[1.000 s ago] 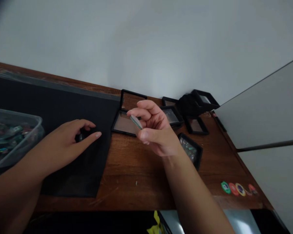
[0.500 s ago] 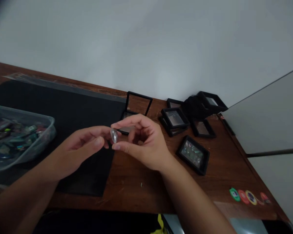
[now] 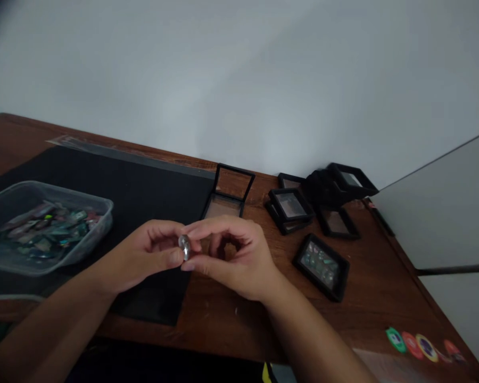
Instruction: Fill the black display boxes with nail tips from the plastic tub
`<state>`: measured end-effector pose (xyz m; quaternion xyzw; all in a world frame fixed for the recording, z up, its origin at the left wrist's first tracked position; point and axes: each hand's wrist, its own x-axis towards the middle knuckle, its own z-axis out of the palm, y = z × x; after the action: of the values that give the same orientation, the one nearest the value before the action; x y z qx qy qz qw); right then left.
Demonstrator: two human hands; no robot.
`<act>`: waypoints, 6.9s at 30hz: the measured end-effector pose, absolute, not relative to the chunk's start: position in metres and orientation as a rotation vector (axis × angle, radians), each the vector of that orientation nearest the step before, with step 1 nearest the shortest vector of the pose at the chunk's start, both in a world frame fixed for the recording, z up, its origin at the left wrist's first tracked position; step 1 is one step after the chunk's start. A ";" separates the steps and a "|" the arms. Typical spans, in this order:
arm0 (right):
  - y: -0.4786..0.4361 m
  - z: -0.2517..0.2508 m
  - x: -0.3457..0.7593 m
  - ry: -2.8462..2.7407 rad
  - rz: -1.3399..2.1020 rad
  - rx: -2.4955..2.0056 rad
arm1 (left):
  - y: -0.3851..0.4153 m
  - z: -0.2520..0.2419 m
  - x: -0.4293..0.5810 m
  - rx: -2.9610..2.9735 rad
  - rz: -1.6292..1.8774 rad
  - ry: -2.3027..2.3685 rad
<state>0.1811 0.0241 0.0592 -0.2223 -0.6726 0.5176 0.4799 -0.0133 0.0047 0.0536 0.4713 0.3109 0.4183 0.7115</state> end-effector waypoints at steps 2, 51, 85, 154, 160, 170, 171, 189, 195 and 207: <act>0.024 0.060 0.181 -1.651 1.232 -0.530 | 0.005 0.054 -0.013 1.044 0.940 0.693; 0.083 0.037 0.212 -1.721 0.665 -1.231 | 0.022 0.058 -0.028 0.571 1.640 0.802; 0.075 0.024 0.175 -2.095 0.460 -1.312 | 0.017 0.059 -0.020 0.618 1.657 0.943; 0.069 0.034 0.175 -2.225 0.215 -1.716 | 0.017 0.061 -0.020 0.581 1.617 0.978; 0.070 0.035 0.176 -2.241 0.220 -1.714 | 0.016 0.063 -0.019 0.585 1.592 0.994; 0.073 0.035 0.178 -2.131 0.286 -1.701 | 0.015 0.062 -0.018 0.645 1.550 1.032; 0.074 0.036 0.178 -2.117 0.287 -1.704 | 0.015 0.062 -0.017 0.647 1.551 1.035; 0.075 0.039 0.185 -1.994 0.312 -1.498 | 0.014 0.045 -0.013 1.084 1.283 1.205; 0.056 0.042 0.186 -2.146 0.693 -0.856 | 0.010 0.036 -0.013 1.428 1.064 1.259; 0.052 0.044 0.180 -2.146 0.593 -0.671 | 0.007 0.041 -0.011 1.435 1.011 1.089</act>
<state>0.1799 0.0524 0.0440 -0.2649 -0.8470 0.2340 0.3971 -0.0111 0.0067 0.0413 0.5965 0.4527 0.4201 0.5125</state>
